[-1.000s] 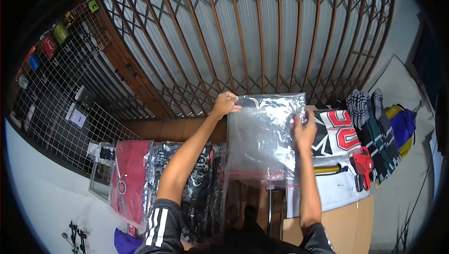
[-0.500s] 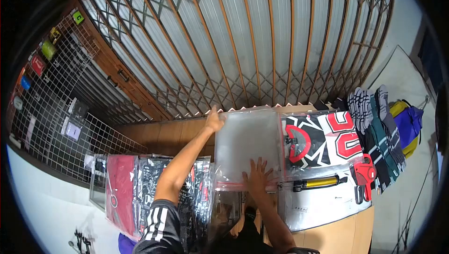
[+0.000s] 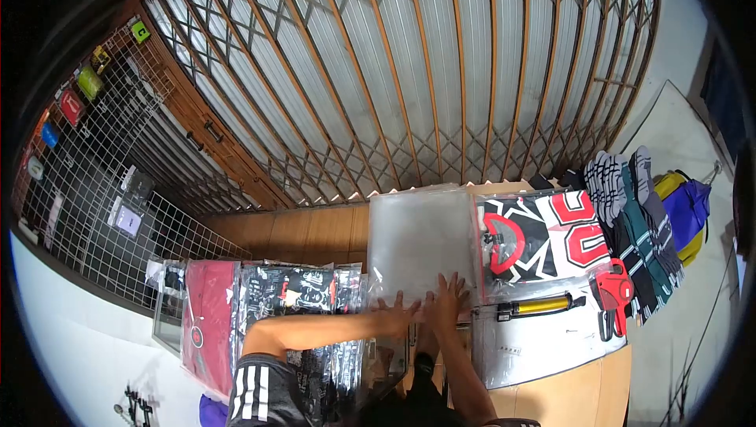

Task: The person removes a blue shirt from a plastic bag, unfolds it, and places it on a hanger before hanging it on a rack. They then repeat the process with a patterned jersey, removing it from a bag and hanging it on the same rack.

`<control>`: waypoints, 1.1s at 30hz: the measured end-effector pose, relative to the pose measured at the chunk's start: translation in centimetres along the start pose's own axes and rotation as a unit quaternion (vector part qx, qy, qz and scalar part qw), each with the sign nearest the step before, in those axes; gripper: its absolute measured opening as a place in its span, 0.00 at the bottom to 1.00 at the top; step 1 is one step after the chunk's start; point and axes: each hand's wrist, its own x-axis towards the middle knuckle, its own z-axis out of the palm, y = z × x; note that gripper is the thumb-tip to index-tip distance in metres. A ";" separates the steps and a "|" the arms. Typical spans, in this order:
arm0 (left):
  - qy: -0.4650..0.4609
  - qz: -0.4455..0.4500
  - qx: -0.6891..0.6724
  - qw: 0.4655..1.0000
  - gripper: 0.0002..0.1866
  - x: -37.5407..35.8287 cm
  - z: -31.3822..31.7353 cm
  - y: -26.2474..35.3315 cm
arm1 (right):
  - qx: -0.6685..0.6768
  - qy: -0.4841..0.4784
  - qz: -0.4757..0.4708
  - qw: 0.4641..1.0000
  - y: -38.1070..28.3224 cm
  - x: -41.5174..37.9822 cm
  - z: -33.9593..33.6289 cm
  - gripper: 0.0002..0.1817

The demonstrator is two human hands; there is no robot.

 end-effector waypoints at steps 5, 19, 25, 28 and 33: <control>0.023 -0.005 0.014 1.000 0.58 -4.3 -2.4 2.8 | -0.027 0.014 -0.041 0.999 -0.7 -1.9 -0.9 0.36; 0.130 0.162 -0.105 0.973 0.45 -21.5 -5.4 4.4 | 0.007 0.039 -0.058 0.998 -2.6 -11.6 -4.7 0.32; 0.170 0.436 -0.276 0.840 0.38 -35.0 3.1 3.2 | 0.051 0.055 -0.049 0.996 -1.4 -26.5 -3.9 0.25; 0.066 0.436 -0.418 0.794 0.36 -39.6 10.4 2.5 | 0.108 0.008 0.049 0.993 -0.8 -34.7 -3.5 0.21; 0.067 0.370 -0.562 0.737 0.33 -42.0 24.1 1.0 | 0.111 -0.057 0.157 0.980 1.8 -47.0 -0.1 0.20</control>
